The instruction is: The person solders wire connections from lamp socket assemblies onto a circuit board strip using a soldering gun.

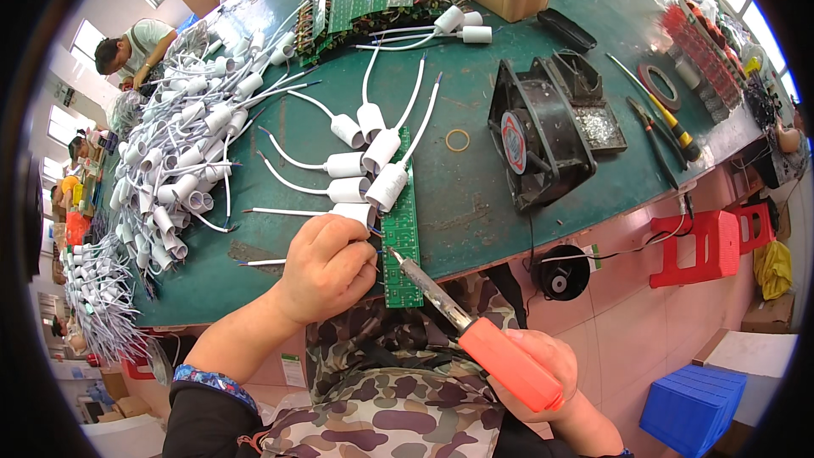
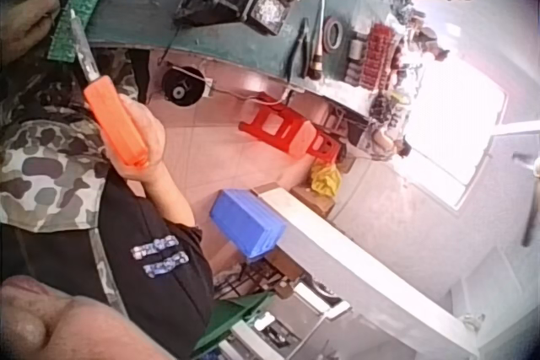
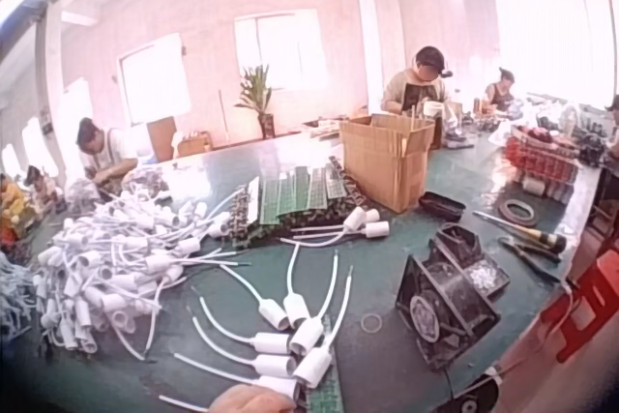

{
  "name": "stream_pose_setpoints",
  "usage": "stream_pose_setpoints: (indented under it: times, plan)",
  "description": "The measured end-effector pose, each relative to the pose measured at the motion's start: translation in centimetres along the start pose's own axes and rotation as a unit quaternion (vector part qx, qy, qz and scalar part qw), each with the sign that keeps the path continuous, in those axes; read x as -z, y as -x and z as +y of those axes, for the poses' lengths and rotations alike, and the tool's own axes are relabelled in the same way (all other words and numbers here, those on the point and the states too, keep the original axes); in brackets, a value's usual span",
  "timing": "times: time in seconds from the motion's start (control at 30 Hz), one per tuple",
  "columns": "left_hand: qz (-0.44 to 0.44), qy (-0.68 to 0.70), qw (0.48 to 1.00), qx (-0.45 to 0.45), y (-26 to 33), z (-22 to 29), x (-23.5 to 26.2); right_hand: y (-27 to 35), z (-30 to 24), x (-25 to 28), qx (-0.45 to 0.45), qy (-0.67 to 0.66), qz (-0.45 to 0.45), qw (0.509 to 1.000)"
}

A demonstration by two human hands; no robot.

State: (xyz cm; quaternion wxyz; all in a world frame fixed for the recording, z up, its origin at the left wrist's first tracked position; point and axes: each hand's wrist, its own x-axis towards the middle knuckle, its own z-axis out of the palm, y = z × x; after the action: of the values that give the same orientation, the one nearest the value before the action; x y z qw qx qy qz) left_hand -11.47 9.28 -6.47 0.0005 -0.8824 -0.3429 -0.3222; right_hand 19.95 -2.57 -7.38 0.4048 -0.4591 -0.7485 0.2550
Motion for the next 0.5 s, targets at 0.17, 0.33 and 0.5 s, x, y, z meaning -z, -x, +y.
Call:
stream_pose_setpoints:
  times: [0.17,0.33,0.5]
  plan:
    - [-0.004,-0.004,1.000,-0.005,-0.1,0.1,0.1,0.4,0.2,-0.2,-0.011,-0.013,0.012,1.000]
    - [-0.035,0.022,0.999,-0.006,0.0,-0.1,0.7,0.4,0.1,-0.3,-0.024,-0.048,0.034,0.998]
    - [-0.088,0.065,0.994,-0.026,0.0,-0.7,1.6,0.4,0.3,0.0,-0.021,-0.037,0.001,0.999]
